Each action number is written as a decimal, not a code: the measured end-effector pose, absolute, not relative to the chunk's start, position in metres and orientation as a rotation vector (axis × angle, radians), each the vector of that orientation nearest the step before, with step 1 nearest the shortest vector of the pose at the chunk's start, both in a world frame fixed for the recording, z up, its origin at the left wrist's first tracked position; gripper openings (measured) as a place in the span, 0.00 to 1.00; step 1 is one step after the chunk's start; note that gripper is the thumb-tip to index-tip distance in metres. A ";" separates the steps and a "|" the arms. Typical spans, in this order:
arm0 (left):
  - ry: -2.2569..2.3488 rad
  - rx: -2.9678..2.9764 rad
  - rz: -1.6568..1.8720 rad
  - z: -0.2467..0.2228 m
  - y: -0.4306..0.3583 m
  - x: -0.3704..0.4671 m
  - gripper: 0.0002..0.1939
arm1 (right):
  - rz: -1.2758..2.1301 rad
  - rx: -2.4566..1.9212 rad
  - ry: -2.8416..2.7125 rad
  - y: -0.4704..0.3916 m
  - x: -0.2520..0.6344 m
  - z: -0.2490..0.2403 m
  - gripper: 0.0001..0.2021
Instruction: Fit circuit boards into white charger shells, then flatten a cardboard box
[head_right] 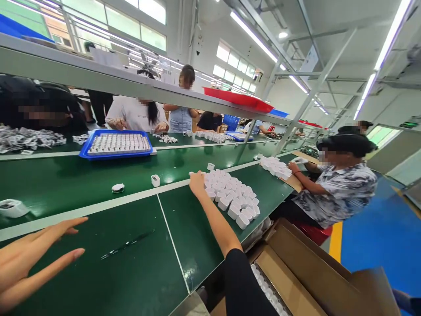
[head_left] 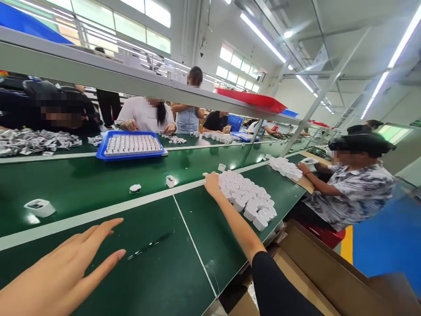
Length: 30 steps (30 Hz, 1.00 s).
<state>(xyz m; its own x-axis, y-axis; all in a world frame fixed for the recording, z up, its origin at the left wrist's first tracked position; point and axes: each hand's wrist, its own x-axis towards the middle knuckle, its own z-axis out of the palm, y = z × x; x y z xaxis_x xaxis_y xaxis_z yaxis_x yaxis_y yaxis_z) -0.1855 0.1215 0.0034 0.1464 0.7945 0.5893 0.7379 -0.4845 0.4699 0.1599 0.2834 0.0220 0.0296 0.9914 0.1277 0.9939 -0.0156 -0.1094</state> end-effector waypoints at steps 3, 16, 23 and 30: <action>1.597 2.414 1.141 -0.005 0.134 -0.185 0.26 | 0.117 -1.814 -2.304 0.256 0.116 0.038 0.14; 1.820 2.055 0.957 0.109 0.117 -0.203 0.06 | 0.933 -0.551 -2.080 0.268 -0.020 0.060 0.20; 1.657 2.015 1.569 0.122 0.099 -0.233 0.14 | 0.601 -1.089 -2.583 0.344 -0.087 -0.025 0.23; 1.260 2.214 2.137 0.128 0.056 -0.236 0.15 | 0.276 -1.102 -2.737 0.329 -0.099 -0.034 0.07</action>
<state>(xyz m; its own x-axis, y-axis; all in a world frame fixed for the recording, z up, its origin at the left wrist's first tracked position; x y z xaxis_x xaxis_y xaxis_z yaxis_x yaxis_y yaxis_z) -0.2356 0.0557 0.1276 -0.1040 0.3829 0.9179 0.6176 -0.6985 0.3614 -0.0986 0.3293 -0.0342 -0.7097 0.6981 0.0946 0.6651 0.7082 -0.2368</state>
